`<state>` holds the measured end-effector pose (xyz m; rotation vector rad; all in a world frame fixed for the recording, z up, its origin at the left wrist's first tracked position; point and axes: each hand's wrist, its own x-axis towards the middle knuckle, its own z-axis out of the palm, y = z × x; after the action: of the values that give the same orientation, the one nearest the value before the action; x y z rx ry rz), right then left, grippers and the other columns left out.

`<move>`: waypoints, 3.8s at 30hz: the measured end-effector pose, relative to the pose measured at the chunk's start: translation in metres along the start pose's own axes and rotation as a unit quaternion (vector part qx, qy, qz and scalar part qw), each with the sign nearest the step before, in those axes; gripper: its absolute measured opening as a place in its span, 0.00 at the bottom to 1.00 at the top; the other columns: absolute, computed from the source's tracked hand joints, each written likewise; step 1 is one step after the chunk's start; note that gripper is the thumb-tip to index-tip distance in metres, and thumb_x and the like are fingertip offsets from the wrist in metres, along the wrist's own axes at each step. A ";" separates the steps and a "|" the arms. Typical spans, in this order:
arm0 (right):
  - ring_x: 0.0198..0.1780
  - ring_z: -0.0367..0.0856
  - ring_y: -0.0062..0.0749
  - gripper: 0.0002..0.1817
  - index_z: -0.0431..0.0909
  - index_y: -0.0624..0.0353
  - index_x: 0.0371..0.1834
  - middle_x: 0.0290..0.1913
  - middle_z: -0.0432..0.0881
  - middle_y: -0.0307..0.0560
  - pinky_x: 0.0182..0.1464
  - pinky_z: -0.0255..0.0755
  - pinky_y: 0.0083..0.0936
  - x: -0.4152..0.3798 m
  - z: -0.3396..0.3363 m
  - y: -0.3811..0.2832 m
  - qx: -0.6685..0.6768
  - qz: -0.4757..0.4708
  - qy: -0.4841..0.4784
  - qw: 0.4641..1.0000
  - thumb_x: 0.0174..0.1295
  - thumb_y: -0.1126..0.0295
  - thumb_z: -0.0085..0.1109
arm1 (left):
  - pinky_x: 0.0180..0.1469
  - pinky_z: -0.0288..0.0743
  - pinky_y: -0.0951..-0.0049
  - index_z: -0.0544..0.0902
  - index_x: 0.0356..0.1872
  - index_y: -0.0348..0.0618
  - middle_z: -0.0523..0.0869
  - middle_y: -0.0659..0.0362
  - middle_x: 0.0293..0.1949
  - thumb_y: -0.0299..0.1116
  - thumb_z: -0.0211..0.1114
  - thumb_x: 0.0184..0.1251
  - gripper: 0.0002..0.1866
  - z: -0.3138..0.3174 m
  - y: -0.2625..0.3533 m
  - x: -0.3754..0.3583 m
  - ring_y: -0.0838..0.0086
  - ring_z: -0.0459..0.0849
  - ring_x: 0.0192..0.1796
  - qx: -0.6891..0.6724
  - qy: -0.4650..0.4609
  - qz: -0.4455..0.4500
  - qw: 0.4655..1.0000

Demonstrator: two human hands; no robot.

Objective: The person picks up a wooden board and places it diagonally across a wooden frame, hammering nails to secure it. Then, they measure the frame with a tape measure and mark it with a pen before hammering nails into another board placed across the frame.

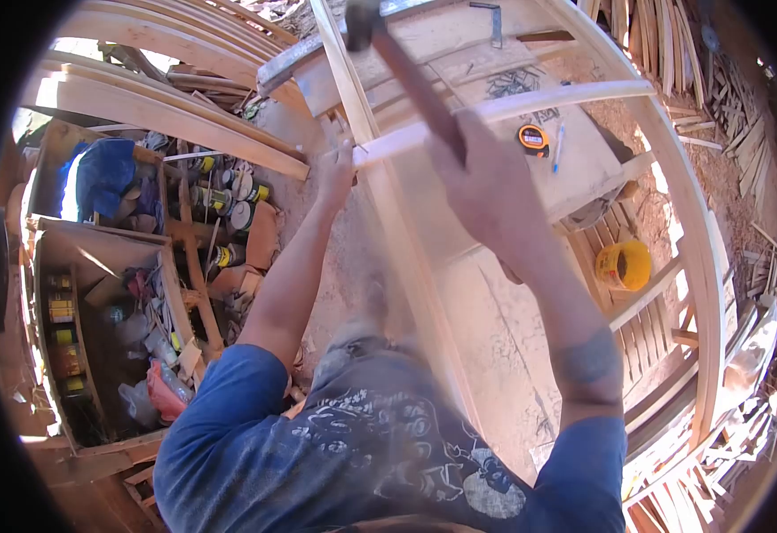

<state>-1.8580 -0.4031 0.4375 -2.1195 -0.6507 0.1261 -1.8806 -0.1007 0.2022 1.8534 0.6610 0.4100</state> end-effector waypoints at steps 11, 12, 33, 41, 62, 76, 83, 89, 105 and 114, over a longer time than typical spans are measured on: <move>0.19 0.69 0.15 0.11 0.74 0.62 0.46 0.24 0.72 0.34 0.22 0.64 0.16 0.010 -0.031 -0.045 0.167 -0.023 0.065 0.983 0.73 0.63 0.56 | 0.19 0.66 0.74 0.85 0.33 0.36 0.80 0.61 0.22 0.51 0.52 0.78 0.26 -0.008 0.008 -0.007 0.79 0.73 0.18 -0.086 0.008 -0.084 0.993; 0.20 0.68 0.14 0.12 0.76 0.61 0.45 0.22 0.70 0.33 0.22 0.63 0.16 0.014 -0.027 -0.041 0.113 0.032 0.033 0.993 0.72 0.63 0.57 | 0.26 0.69 0.68 0.84 0.33 0.35 0.82 0.56 0.24 0.50 0.51 0.78 0.26 -0.007 0.006 -0.009 0.73 0.78 0.23 -0.069 0.013 -0.081 0.994; 0.41 0.84 0.55 0.22 0.79 0.66 0.43 0.34 0.84 0.62 0.47 0.75 0.46 0.147 0.047 -0.077 -0.296 -0.097 -0.177 0.934 0.72 0.53 0.52 | 0.44 0.75 0.48 0.84 0.40 0.36 0.86 0.38 0.37 0.46 0.47 0.76 0.23 0.016 -0.011 -0.009 0.42 0.86 0.43 0.031 0.080 0.084 0.993; 0.45 0.84 0.56 0.21 0.80 0.66 0.45 0.40 0.85 0.62 0.51 0.74 0.47 0.103 0.027 -0.046 -0.370 -0.063 -0.303 0.876 0.69 0.55 0.55 | 0.43 0.75 0.52 0.84 0.36 0.34 0.87 0.42 0.32 0.49 0.46 0.78 0.27 0.006 -0.006 -0.005 0.52 0.88 0.39 -0.028 0.032 0.012 0.999; 0.41 0.86 0.54 0.21 0.81 0.66 0.48 0.38 0.86 0.62 0.48 0.77 0.44 0.104 0.003 -0.035 -0.216 -0.060 -0.186 0.957 0.71 0.55 0.52 | 0.51 0.78 0.71 0.75 0.63 0.28 0.86 0.52 0.51 0.42 0.70 0.67 0.31 0.011 0.065 -0.127 0.70 0.86 0.49 -0.071 -0.218 -0.190 0.955; 0.44 0.85 0.55 0.19 0.75 0.62 0.58 0.45 0.84 0.63 0.45 0.78 0.49 0.087 0.023 0.003 -0.296 -0.091 -0.299 0.903 0.72 0.61 0.51 | 0.50 0.80 0.70 0.76 0.62 0.29 0.86 0.49 0.50 0.41 0.70 0.66 0.30 0.018 0.060 -0.124 0.68 0.87 0.48 -0.048 -0.184 -0.176 0.966; 0.32 0.84 0.55 0.17 0.78 0.63 0.46 0.30 0.83 0.58 0.37 0.76 0.42 0.109 -0.014 -0.077 -0.064 -0.311 0.072 0.946 0.71 0.58 0.55 | 0.48 0.80 0.71 0.76 0.63 0.31 0.87 0.50 0.48 0.46 0.71 0.64 0.33 0.020 0.046 -0.123 0.69 0.87 0.45 -0.102 -0.195 -0.174 0.960; 0.45 0.84 0.57 0.16 0.74 0.63 0.51 0.39 0.83 0.66 0.44 0.74 0.48 0.071 0.040 -0.007 -0.141 -0.061 -0.188 0.970 0.72 0.60 0.52 | 0.46 0.80 0.72 0.76 0.63 0.31 0.88 0.50 0.47 0.47 0.72 0.64 0.34 0.016 0.057 -0.124 0.70 0.87 0.45 -0.046 -0.193 -0.187 0.962; 0.37 0.82 0.66 0.19 0.69 0.64 0.51 0.32 0.81 0.67 0.39 0.74 0.49 0.030 0.050 0.038 -0.068 -0.076 -0.102 0.990 0.72 0.57 0.53 | 0.42 0.77 0.75 0.78 0.62 0.35 0.87 0.53 0.47 0.51 0.72 0.62 0.34 0.023 0.031 -0.117 0.73 0.86 0.42 -0.090 -0.208 -0.181 0.957; 0.32 0.83 0.50 0.21 0.72 0.61 0.45 0.29 0.83 0.55 0.35 0.75 0.38 0.039 -0.052 -0.081 0.173 -0.179 0.131 0.960 0.68 0.51 0.58 | 0.48 0.78 0.71 0.74 0.66 0.36 0.87 0.51 0.49 0.51 0.72 0.62 0.38 0.025 0.025 -0.123 0.69 0.87 0.46 -0.096 -0.213 -0.155 0.960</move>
<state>-1.8408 -0.3845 0.5380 -1.6184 -0.7787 -0.2235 -1.9570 -0.2015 0.2196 1.5510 0.5770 -0.1271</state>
